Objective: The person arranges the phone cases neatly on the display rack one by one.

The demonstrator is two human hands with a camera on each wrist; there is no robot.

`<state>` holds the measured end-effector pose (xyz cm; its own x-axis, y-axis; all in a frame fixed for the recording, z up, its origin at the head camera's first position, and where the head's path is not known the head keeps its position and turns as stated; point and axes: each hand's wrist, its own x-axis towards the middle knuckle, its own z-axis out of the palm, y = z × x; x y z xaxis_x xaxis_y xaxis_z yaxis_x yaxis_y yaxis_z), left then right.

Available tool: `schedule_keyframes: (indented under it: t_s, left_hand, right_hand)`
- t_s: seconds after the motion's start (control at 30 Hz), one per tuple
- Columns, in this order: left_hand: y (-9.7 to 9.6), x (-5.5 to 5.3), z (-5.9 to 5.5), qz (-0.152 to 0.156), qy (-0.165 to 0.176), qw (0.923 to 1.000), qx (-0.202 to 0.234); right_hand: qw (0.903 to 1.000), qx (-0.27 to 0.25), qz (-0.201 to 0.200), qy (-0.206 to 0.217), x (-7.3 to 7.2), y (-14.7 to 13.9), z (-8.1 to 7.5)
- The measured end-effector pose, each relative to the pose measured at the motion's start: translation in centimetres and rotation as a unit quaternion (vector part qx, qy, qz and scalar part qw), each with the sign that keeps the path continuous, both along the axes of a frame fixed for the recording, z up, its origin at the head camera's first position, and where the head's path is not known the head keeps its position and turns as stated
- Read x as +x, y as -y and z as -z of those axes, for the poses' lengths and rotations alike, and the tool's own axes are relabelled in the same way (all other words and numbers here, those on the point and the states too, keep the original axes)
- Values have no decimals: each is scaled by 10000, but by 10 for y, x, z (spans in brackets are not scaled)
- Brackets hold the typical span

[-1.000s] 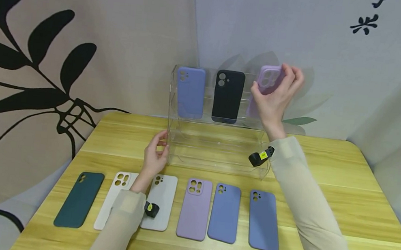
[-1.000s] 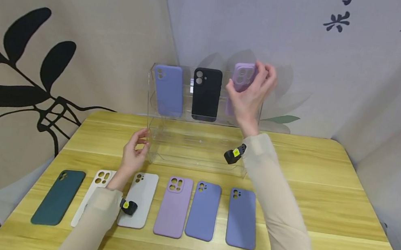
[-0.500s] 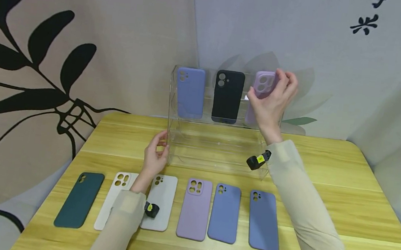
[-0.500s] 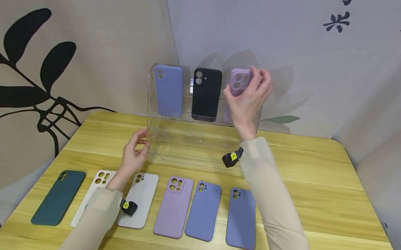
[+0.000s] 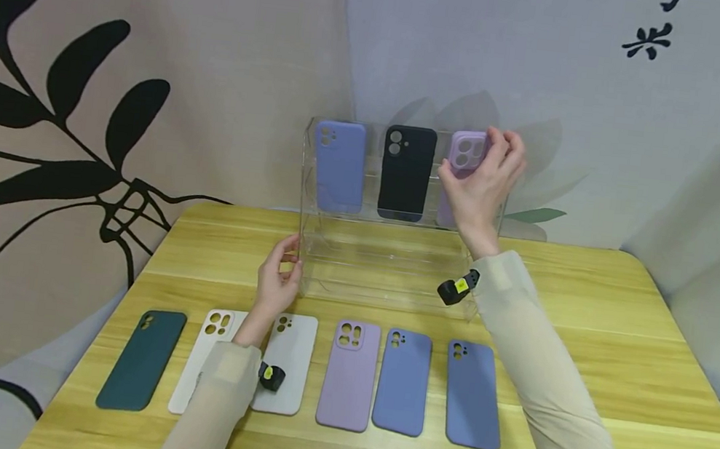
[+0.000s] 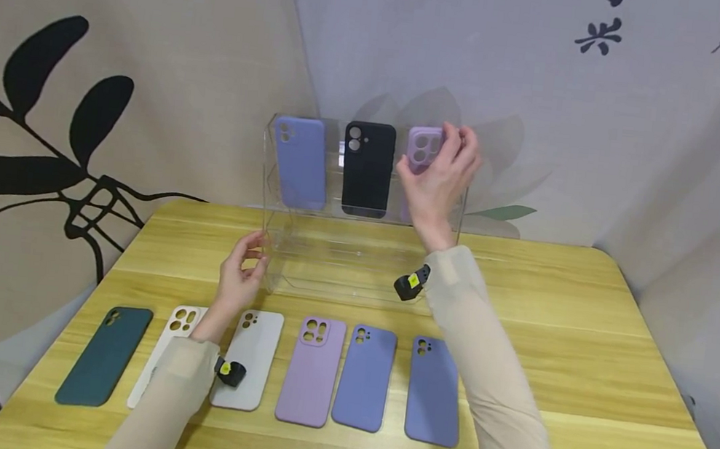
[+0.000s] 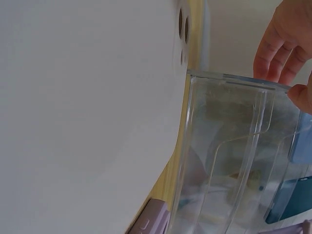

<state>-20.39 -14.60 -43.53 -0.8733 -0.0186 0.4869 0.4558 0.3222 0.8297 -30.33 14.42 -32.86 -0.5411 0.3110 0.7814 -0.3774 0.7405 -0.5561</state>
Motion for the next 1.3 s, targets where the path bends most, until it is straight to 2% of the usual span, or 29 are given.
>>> schedule_keyframes:
  t_s: [0.17,0.4,0.63,0.93,1.07,1.17,1.3]
  left_hand:
    - [0,0,0,-37,-35,10000,-14]
    - [0,1,0,-74,-5,10000,-20]
    - [0,0,1,-103,-14,9999,-80]
    - [1,0,1,-121,63,9999,-77]
    - [1,0,1,-133,65,9998,-115]
    - [0,0,1,-130,66,9998,-115]
    - [0,0,0,-114,64,9999,-99]
  right_hand:
    - [9998,-74,-171,-53,4,-1,1]
    - [9951,-312,-892,-303,12,-14,1]
    - [9934,-473,-1041,-108,30,-33,4]
    - [9893,-510,-1365,6,47,-49,24]
    - [9901,-313,-1351,224,53,-55,33]
    - [9904,-214,-1343,232,56,-58,39]
    - [9895,-317,-1393,215,62,-60,45]
